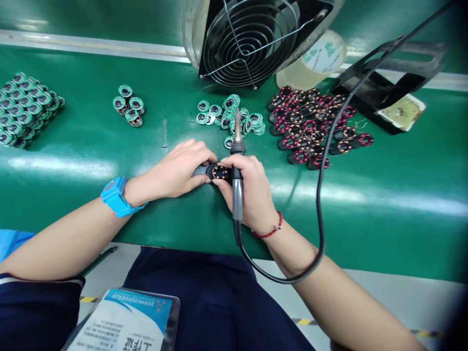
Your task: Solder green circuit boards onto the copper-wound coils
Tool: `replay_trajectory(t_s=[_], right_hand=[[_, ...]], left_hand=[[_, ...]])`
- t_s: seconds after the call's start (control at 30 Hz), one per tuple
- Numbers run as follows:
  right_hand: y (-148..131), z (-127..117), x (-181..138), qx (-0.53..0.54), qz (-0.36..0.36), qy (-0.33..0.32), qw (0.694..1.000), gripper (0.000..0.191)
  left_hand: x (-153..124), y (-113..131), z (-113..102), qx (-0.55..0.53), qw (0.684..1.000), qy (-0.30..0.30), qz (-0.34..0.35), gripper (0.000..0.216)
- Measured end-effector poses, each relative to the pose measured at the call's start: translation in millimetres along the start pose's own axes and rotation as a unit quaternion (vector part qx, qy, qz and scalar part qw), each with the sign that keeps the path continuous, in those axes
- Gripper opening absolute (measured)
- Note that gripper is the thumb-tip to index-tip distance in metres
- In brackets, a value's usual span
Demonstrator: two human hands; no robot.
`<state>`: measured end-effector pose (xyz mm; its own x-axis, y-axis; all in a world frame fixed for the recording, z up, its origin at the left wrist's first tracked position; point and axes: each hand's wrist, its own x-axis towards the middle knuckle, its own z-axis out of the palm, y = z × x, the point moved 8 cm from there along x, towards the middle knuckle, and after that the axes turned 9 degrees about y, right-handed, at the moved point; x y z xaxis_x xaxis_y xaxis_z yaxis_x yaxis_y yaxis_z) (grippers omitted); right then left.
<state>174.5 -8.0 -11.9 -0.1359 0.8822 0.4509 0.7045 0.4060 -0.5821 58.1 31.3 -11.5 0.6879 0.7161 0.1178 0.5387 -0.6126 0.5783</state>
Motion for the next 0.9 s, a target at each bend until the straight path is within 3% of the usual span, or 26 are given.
replay_trajectory(t_s=[0.17,0.27,0.33,0.4,0.5,0.63,0.73,0.83,0.9], right_hand=[[-0.5,-3.2,0.9,0.030,-0.020,-0.016,0.999,0.034],[3.8,-9.1,0.0,0.072,-0.001,-0.017,0.997,0.049],[6.9,-16.0,-0.3,0.094,0.013,0.010,0.995,0.056],[8.6,-23.2,-0.6,0.109,0.018,0.046,0.993,0.058],[8.8,-30.8,-0.5,0.113,0.019,0.084,0.990,0.057],[5.0,-37.5,0.9,0.115,0.004,0.106,0.988,0.055],[1.0,-40.1,2.0,0.121,-0.003,0.118,0.986,0.049],[-5.9,-40.0,2.3,0.137,-0.013,0.132,0.982,0.047],[-13.2,-40.7,1.9,0.147,-0.035,0.148,0.977,0.053]], left_hand=[[5.3,-8.2,-12.8,-0.050,0.998,0.000,-0.036,0.026],[13.5,-33.8,-37.2,-0.079,0.985,0.096,-0.119,0.025],[18.3,-52.9,-51.5,-0.064,0.967,0.169,-0.180,0.021],[25.7,-63.3,-56.3,-0.031,0.956,0.204,-0.206,0.022],[40.3,-66.3,-49.8,0.040,0.959,0.193,-0.205,0.026],[49.7,-62.4,-44.4,0.064,0.960,0.186,-0.197,0.013],[43.9,-57.0,-43.5,-0.094,0.946,0.200,-0.238,0.013],[31.7,-38.9,-29.9,-0.333,0.878,0.164,-0.304,0.011],[25.2,-15.7,-20.4,-0.424,0.844,0.115,-0.308,0.011]])
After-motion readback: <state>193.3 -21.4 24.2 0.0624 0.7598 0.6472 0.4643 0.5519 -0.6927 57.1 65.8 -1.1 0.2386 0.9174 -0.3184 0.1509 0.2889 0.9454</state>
